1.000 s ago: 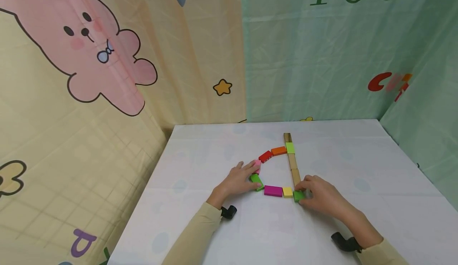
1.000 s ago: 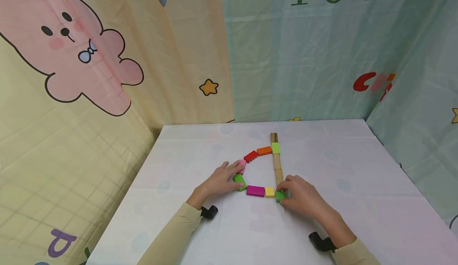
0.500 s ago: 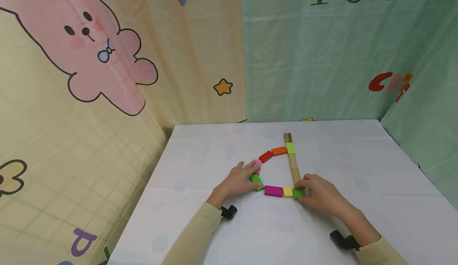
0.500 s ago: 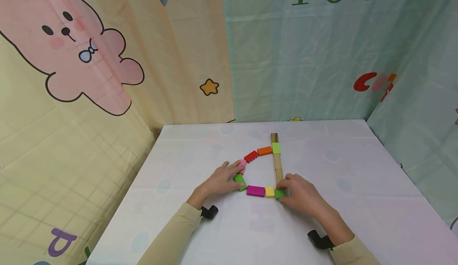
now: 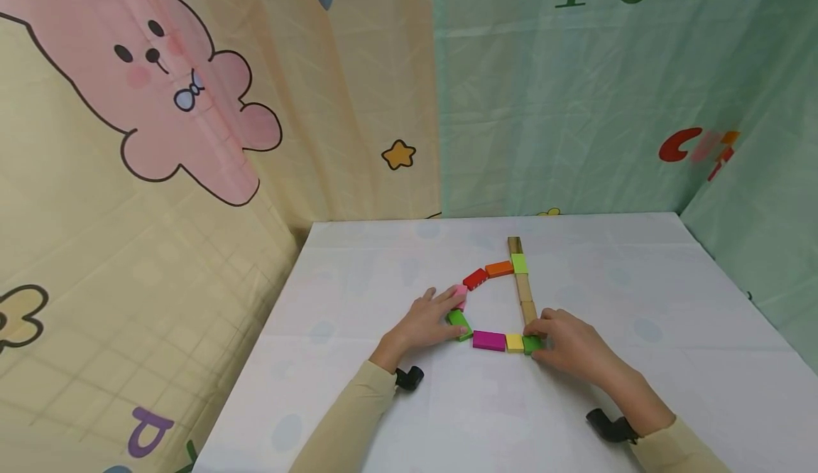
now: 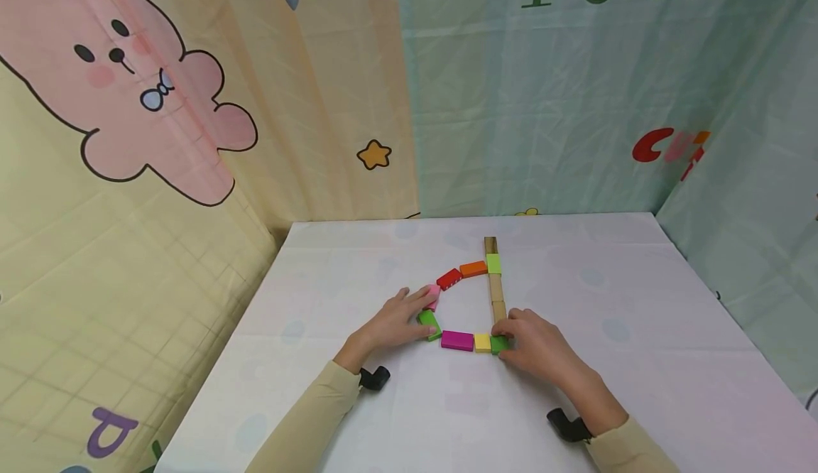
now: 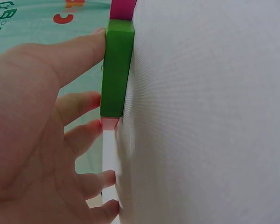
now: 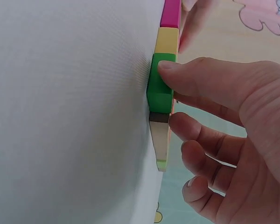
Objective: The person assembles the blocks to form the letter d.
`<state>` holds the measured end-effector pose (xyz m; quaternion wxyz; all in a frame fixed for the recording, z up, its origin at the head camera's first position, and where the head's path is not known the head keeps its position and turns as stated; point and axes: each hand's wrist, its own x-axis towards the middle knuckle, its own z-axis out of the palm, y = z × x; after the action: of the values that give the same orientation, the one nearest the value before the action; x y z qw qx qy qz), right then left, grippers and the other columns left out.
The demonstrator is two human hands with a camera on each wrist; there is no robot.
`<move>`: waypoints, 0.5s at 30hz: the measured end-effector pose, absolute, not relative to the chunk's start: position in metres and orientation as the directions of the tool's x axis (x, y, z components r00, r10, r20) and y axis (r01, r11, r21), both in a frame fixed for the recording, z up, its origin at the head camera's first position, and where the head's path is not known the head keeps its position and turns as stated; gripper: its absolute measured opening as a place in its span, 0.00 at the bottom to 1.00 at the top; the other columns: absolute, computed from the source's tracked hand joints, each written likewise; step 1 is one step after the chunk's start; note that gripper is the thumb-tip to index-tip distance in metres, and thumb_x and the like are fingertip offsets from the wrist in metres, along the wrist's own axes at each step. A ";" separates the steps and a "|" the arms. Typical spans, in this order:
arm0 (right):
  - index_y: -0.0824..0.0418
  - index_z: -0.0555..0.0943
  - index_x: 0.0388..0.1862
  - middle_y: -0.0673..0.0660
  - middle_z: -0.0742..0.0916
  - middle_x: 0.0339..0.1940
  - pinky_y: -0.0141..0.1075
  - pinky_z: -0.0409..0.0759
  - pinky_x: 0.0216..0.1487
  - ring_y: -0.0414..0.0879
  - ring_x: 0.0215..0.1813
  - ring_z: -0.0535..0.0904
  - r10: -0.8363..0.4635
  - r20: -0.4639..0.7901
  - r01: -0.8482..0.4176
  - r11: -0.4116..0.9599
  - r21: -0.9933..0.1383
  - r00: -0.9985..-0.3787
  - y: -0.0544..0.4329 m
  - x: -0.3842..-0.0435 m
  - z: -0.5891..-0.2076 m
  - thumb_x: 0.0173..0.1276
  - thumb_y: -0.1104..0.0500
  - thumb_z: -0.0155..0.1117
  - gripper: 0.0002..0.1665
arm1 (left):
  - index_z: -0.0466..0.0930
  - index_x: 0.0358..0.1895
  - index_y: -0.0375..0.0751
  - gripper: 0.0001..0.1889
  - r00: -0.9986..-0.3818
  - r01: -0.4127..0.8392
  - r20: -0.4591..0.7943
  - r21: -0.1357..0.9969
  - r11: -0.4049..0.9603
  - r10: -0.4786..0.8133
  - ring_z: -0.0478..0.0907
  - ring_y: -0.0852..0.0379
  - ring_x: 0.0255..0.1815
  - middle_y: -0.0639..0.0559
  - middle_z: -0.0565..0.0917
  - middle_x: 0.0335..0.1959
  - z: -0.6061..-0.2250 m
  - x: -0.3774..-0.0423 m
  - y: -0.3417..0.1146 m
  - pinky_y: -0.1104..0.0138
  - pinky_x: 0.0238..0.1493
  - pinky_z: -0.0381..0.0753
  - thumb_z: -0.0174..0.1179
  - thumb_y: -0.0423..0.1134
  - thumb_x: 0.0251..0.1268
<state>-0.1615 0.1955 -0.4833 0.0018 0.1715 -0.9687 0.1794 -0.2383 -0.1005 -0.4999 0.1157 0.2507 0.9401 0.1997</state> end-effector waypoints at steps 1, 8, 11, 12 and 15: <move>0.47 0.89 0.42 0.44 0.77 0.31 0.33 0.71 0.30 0.41 0.34 0.69 -0.333 0.066 -0.334 0.876 -0.347 -0.941 0.195 -0.162 -0.484 0.50 0.56 0.84 0.20 | 0.57 0.79 0.66 0.40 -0.847 0.427 -0.115 0.434 0.793 0.519 0.44 0.39 0.81 0.65 0.50 0.81 -0.500 -0.238 -0.101 0.37 0.69 0.59 0.59 0.65 0.66; 0.47 0.89 0.42 0.43 0.77 0.31 0.33 0.72 0.31 0.41 0.34 0.70 -0.335 0.064 -0.336 0.875 -0.350 -0.940 0.194 -0.165 -0.485 0.49 0.56 0.85 0.20 | 0.57 0.79 0.68 0.40 -0.847 0.424 -0.121 0.432 0.796 0.517 0.43 0.39 0.81 0.66 0.50 0.81 -0.500 -0.239 -0.100 0.37 0.69 0.59 0.59 0.65 0.65; 0.47 0.89 0.42 0.43 0.77 0.31 0.34 0.72 0.32 0.41 0.34 0.70 -0.330 0.058 -0.328 0.876 -0.353 -0.942 0.193 -0.165 -0.485 0.49 0.56 0.85 0.20 | 0.57 0.79 0.68 0.40 -0.848 0.423 -0.121 0.431 0.797 0.516 0.44 0.39 0.81 0.66 0.50 0.81 -0.501 -0.239 -0.100 0.37 0.68 0.60 0.59 0.65 0.65; 0.47 0.89 0.42 0.43 0.77 0.31 0.34 0.72 0.32 0.41 0.34 0.70 -0.331 0.058 -0.329 0.876 -0.354 -0.942 0.193 -0.166 -0.485 0.49 0.56 0.85 0.20 | 0.56 0.79 0.68 0.40 -0.848 0.424 -0.123 0.428 0.798 0.516 0.43 0.39 0.81 0.66 0.50 0.81 -0.500 -0.238 -0.100 0.37 0.68 0.60 0.59 0.65 0.66; 0.47 0.89 0.42 0.43 0.77 0.31 0.34 0.73 0.32 0.41 0.35 0.71 -0.323 0.052 -0.319 0.873 -0.369 -0.945 0.192 -0.166 -0.484 0.49 0.56 0.85 0.20 | 0.58 0.79 0.66 0.39 -0.843 0.439 -0.108 0.428 0.790 0.527 0.44 0.38 0.80 0.65 0.51 0.81 -0.499 -0.238 -0.101 0.39 0.70 0.57 0.59 0.64 0.66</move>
<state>-0.1657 0.1919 -0.4841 -0.0055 0.1661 -0.9677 0.1896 -0.2382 -0.1005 -0.4990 0.1116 0.2569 0.9395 0.1974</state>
